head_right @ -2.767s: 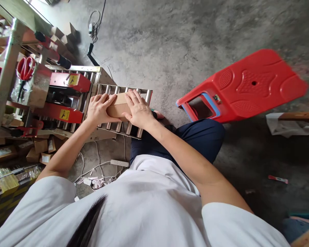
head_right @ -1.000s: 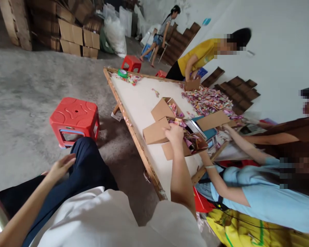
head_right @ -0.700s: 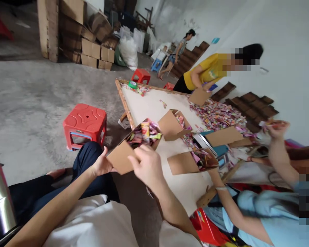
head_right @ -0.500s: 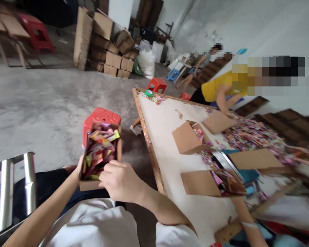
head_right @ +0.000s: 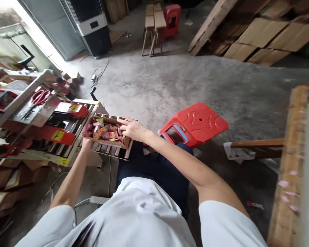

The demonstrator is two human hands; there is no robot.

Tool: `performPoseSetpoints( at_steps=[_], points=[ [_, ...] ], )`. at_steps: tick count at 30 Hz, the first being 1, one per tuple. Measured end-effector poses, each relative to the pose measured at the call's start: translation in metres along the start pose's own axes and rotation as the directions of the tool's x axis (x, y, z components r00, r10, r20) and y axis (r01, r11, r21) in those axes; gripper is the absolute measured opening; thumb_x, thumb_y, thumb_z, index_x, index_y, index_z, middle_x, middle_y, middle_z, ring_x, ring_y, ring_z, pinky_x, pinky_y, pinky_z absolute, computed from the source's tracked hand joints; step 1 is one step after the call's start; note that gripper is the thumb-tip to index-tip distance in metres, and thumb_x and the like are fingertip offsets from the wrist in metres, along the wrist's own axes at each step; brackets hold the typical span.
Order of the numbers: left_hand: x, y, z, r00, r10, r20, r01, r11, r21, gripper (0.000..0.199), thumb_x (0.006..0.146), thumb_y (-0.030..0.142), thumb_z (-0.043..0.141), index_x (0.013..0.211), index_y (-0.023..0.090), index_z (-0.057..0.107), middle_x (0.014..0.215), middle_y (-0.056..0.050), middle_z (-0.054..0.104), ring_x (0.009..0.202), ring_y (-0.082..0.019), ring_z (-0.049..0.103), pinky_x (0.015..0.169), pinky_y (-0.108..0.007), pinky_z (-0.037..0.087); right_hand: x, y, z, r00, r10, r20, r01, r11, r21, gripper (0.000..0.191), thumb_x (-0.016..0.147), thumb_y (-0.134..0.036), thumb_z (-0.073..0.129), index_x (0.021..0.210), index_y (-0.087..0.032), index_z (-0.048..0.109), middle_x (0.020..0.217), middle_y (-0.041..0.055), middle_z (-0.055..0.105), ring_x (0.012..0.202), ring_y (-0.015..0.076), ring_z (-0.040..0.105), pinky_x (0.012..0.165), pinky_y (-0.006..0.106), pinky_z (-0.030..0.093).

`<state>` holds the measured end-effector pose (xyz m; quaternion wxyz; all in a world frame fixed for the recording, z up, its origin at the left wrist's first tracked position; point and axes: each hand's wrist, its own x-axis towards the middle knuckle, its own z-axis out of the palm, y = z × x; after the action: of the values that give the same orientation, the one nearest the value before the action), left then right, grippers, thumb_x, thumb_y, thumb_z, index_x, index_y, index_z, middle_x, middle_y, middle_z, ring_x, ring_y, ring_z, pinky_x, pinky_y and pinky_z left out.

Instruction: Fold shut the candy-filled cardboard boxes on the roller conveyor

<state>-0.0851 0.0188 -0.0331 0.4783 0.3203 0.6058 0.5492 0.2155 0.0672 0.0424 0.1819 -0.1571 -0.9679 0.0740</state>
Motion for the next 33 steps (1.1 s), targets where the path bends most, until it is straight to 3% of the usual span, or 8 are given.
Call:
performPoseSetpoints(
  at_steps=[4,9,14,18,20,25,30,33],
  points=[
    [-0.002,0.003,-0.034,0.995,0.096,0.003,-0.096,0.993,-0.065,0.042,0.058,0.037,0.085,0.090,0.016,0.067,0.084,-0.003,0.070,0.083,-0.019,0.066,0.078,-0.030,0.054,0.004,0.007,0.016,0.988,0.154,0.012,-0.151,0.943,0.298,0.040,0.080,0.004,0.048,0.092,-0.021,0.076,0.129,0.0042,0.068,0.146,0.0239,0.038,0.122,0.054,0.029],
    [0.018,0.049,-0.040,0.980,0.097,0.176,-0.105,0.994,0.033,0.041,0.057,0.042,0.088,0.082,0.017,0.066,0.074,-0.001,0.065,0.060,-0.011,0.055,0.056,-0.024,0.047,0.010,-0.005,0.015,0.962,0.272,0.021,-0.247,0.838,0.486,0.033,0.094,-0.015,0.051,0.119,-0.022,0.071,0.130,0.0063,0.068,0.146,0.0261,0.038,0.122,0.057,0.025],
    [0.044,0.086,-0.014,0.813,-0.116,0.571,-0.145,0.909,0.391,0.039,0.053,0.035,0.092,0.072,0.016,0.065,0.066,-0.002,0.062,0.055,-0.013,0.054,0.050,-0.024,0.041,0.038,-0.013,0.031,0.982,0.173,0.076,-0.186,0.954,0.234,0.028,0.093,-0.030,0.063,0.113,-0.014,0.073,0.129,0.0143,0.068,0.145,0.0310,0.038,0.124,0.056,0.018],
    [0.059,0.090,0.007,0.670,-0.269,0.692,-0.346,0.711,0.612,0.031,0.063,0.037,0.086,0.072,0.017,0.065,0.059,-0.002,0.062,0.050,-0.014,0.054,0.047,-0.025,0.039,0.055,-0.007,0.056,0.981,0.060,0.185,-0.076,0.994,0.081,0.034,0.096,-0.041,0.056,0.107,-0.015,0.075,0.120,0.0125,0.072,0.138,0.0296,0.048,0.122,0.053,0.024],
    [0.063,0.090,0.019,0.622,-0.323,0.713,-0.514,0.519,0.683,0.024,0.068,0.033,0.081,0.072,0.016,0.064,0.061,-0.001,0.064,0.053,-0.014,0.056,0.051,-0.024,0.040,0.059,-0.003,0.071,0.969,0.039,0.244,-0.048,0.998,0.034,0.042,0.097,-0.048,0.052,0.107,-0.014,0.076,0.119,0.0128,0.072,0.134,0.0310,0.050,0.120,0.054,0.026],
    [0.060,0.095,0.053,0.644,-0.398,0.653,-0.741,-0.114,0.661,0.028,0.069,0.032,0.078,0.082,0.008,0.070,0.073,-0.006,0.068,0.068,-0.016,0.060,0.068,-0.025,0.044,0.061,-0.001,0.095,0.946,0.130,0.296,-0.130,0.991,-0.021,0.050,0.092,-0.056,0.058,0.109,-0.013,0.076,0.125,0.0163,0.069,0.129,0.0344,0.052,0.116,0.051,0.031],
    [0.038,0.107,0.056,0.665,-0.428,0.612,-0.741,-0.275,0.613,0.032,0.079,0.033,0.065,0.098,0.008,0.072,0.090,-0.014,0.074,0.081,-0.024,0.067,0.074,-0.030,0.048,0.058,-0.007,0.070,0.960,0.151,0.237,-0.195,0.965,0.175,0.034,0.088,-0.041,0.067,0.104,-0.013,0.077,0.105,0.0146,0.073,0.108,0.0271,0.062,0.098,0.038,0.046],
    [0.049,0.094,0.040,0.681,-0.299,0.669,-0.732,-0.252,0.633,0.040,0.075,0.040,0.054,0.101,0.014,0.072,0.094,-0.010,0.076,0.085,-0.027,0.069,0.076,-0.034,0.050,0.056,-0.004,0.059,0.986,0.107,0.127,-0.142,0.941,0.307,0.023,0.089,-0.033,0.069,0.104,-0.017,0.075,0.096,0.0080,0.073,0.100,0.0219,0.063,0.087,0.030,0.047]
  ],
)
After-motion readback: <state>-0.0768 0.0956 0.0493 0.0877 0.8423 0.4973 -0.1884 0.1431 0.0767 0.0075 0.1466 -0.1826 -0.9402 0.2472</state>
